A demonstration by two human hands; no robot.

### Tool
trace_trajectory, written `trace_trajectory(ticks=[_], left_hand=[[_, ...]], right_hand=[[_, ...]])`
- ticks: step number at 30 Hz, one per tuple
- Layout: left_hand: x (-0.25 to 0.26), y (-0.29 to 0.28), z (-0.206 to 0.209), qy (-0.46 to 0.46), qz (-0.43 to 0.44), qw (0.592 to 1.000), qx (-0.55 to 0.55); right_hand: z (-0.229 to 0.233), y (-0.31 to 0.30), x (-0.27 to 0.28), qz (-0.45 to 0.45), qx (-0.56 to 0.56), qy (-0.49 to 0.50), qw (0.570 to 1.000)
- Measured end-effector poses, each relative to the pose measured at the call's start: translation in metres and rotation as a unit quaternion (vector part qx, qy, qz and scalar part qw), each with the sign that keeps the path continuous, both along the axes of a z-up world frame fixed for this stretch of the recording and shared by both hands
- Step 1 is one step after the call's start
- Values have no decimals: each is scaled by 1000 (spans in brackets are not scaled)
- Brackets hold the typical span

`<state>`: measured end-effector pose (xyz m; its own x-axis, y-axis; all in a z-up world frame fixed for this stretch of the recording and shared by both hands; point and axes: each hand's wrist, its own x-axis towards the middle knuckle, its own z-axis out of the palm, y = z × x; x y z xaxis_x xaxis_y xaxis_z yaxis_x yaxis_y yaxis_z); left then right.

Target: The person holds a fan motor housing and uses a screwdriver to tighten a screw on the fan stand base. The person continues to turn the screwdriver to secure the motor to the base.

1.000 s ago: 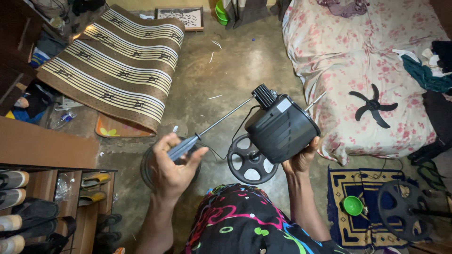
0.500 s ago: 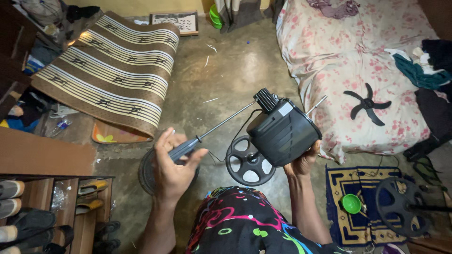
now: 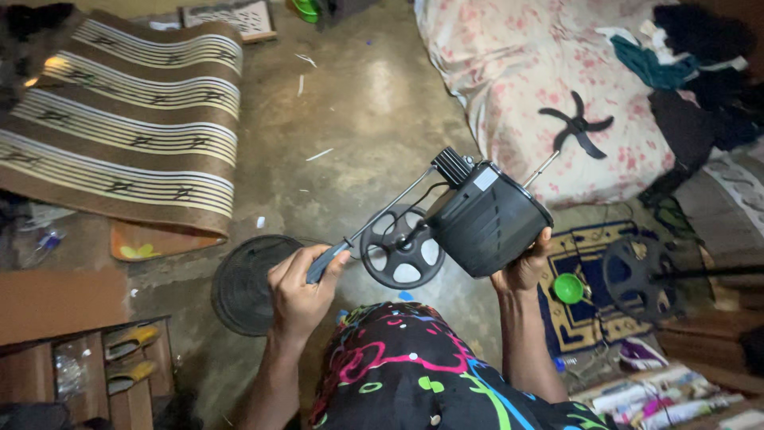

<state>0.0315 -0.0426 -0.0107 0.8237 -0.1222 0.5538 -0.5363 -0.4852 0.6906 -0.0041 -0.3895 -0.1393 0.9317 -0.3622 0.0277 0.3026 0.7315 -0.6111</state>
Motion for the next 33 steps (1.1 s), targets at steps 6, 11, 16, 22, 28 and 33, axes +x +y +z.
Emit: trace_trajectory(ticks=[6, 11, 16, 22, 28, 33], left_hand=[[8, -13, -20, 73, -8, 997, -17], [15, -26, -51, 327, -65, 935, -123], [12, -39, -68, 429, -158, 883, -109], [-4, -61, -116, 474, -172, 853, -133], [-10, -72, -173, 474, -127, 856, -161], [2, -86, -212, 480, -135, 848, -178]], right_hand=[[16, -20, -24, -69, -87, 19, 994], [37, -27, -40, -81, -145, 9, 986], [47, -39, -55, -97, -165, 58, 980], [53, -65, -54, -90, -256, 146, 951], [37, -83, -17, -46, -285, 252, 924], [26, -94, 33, -26, -369, 319, 872]])
